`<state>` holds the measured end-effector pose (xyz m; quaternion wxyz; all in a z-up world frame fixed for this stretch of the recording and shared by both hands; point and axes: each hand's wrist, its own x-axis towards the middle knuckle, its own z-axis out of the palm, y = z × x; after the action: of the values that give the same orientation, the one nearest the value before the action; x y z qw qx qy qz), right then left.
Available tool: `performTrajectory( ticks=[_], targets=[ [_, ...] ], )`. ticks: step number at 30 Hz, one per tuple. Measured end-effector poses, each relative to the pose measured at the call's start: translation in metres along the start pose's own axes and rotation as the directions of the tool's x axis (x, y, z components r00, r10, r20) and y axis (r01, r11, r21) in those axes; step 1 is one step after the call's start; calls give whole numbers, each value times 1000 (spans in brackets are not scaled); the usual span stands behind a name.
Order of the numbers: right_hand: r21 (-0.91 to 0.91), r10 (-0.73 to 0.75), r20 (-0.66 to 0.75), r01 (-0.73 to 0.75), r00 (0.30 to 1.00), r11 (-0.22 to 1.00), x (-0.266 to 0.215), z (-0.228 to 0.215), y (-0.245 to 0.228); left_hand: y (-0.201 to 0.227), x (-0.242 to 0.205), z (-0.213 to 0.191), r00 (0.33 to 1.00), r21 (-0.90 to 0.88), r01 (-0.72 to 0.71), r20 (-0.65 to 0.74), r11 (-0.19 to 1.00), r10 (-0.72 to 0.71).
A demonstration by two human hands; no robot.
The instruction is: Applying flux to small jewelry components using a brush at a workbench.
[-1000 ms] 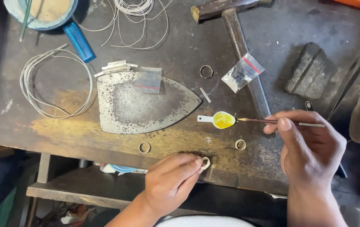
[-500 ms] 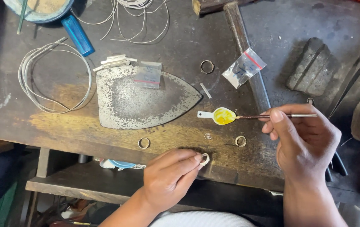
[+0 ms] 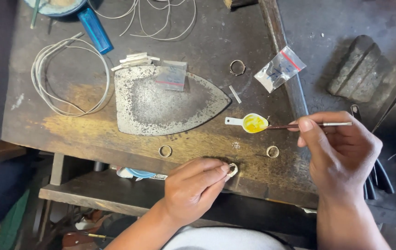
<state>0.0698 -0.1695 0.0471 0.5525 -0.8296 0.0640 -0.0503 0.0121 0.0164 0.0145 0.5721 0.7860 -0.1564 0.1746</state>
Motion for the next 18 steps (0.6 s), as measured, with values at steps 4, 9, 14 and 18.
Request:
performTrajectory(
  ticks=[4,9,14,18],
  targets=[
    [-6,22,2,-22,1000,1000,0,0,0,0,0,1,1000,-10,-21,-11,1000,21],
    [-24,9,25,-9,1000,1000,-1,0,4,0,-3,0,1000,-6,-8,-10,1000,8],
    [-124,-10,15,12,1000,992,-1,0,5,-1,-4,0,1000,5,-16,7,1000,16],
    [-163,-38,13,39,999,986,-1,2,6,-1,-2,0,1000,-2,-24,17,1000,24]
  ],
)
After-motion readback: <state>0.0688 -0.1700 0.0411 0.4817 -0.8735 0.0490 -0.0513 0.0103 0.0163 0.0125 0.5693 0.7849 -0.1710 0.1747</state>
